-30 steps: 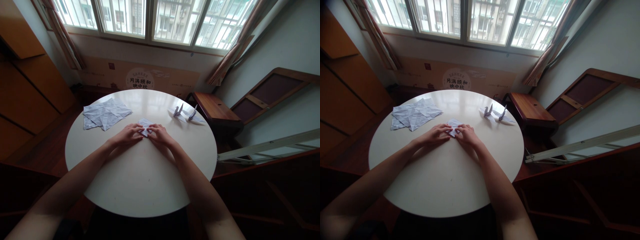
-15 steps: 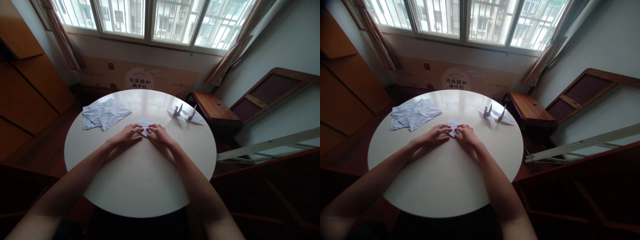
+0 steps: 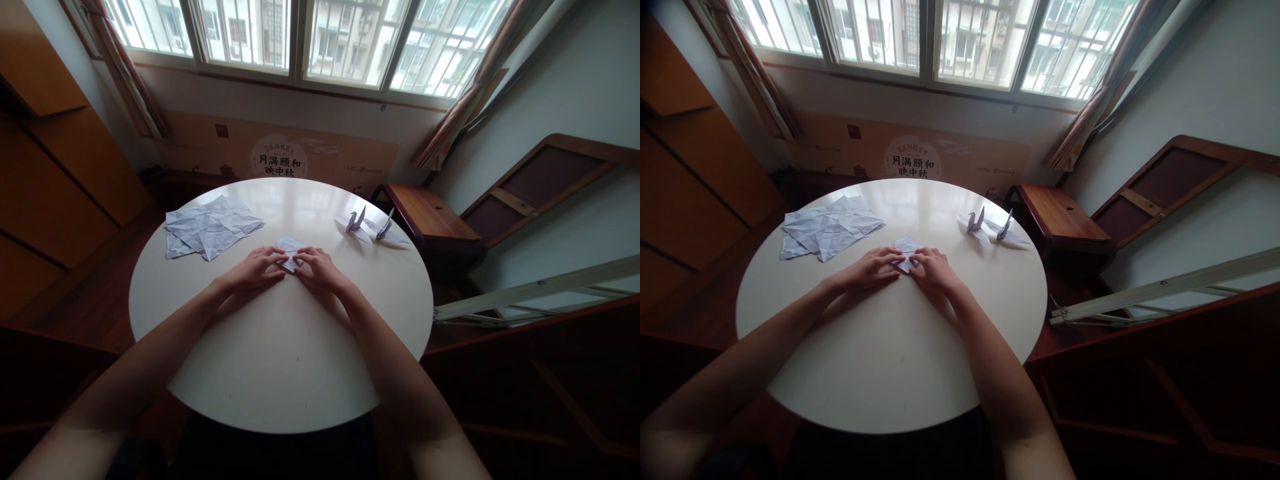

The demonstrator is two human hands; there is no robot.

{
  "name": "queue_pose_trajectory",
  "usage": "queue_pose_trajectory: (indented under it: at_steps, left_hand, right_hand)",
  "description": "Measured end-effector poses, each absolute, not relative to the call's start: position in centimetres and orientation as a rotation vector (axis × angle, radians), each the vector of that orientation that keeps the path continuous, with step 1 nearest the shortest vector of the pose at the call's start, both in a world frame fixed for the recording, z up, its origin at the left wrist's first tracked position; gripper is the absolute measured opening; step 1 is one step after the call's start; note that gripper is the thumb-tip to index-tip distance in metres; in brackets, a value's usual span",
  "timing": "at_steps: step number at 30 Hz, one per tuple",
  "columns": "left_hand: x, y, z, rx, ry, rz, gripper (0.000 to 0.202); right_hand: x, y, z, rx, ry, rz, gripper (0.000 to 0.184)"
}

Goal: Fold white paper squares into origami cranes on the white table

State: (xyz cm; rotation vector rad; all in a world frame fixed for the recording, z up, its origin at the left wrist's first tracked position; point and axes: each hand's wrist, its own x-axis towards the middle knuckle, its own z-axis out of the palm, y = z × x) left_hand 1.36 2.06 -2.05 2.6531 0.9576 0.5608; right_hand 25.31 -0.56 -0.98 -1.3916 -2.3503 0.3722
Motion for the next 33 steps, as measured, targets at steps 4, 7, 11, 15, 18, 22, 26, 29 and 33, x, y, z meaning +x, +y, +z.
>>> queue_pose_trajectory:
  at_steps: [4,7,11,15,18,22,26,29,33]
  left_hand:
    - [1.36,2.14,-2.12,2.657,0.959,0.558,0.044]
    - [1.36,2.11,-2.11,2.656,0.965,0.553,0.044]
    - [1.36,2.02,-2.04,2.652,0.962,0.553,0.045]
    - [1.39,1.99,-2.0,2.655,0.969,0.545,0.045]
    - [1.41,1.99,-1.99,2.656,0.976,0.536,0.045]
    - [1.4,2.01,-2.03,2.657,0.963,0.552,0.046]
    - [1.39,2.01,-1.98,2.66,0.97,0.533,0.046]
    - [1.41,2.0,-1.93,2.664,0.971,0.53,0.045]
    - [1.42,2.05,-2.01,2.674,0.963,0.533,0.045]
  right_hand:
    - [25.29,-0.54,-1.08,-1.385,-2.346,0.367,0.035]
    - [25.27,-0.53,-1.11,-1.388,-2.341,0.364,0.034]
    - [25.3,-0.44,-1.23,-1.379,-2.339,0.364,0.034]
    - [25.33,-0.33,-1.35,-1.387,-2.349,0.36,0.035]
    - [25.34,-0.29,-1.39,-1.391,-2.35,0.356,0.035]
    - [25.41,-0.29,-1.42,-1.373,-2.349,0.354,0.035]
    - [25.4,-0.4,-1.3,-1.378,-2.351,0.36,0.036]
    - [25.33,-0.52,-1.13,-1.393,-2.348,0.373,0.035]
    - [25.27,-0.59,-0.98,-1.399,-2.355,0.379,0.036]
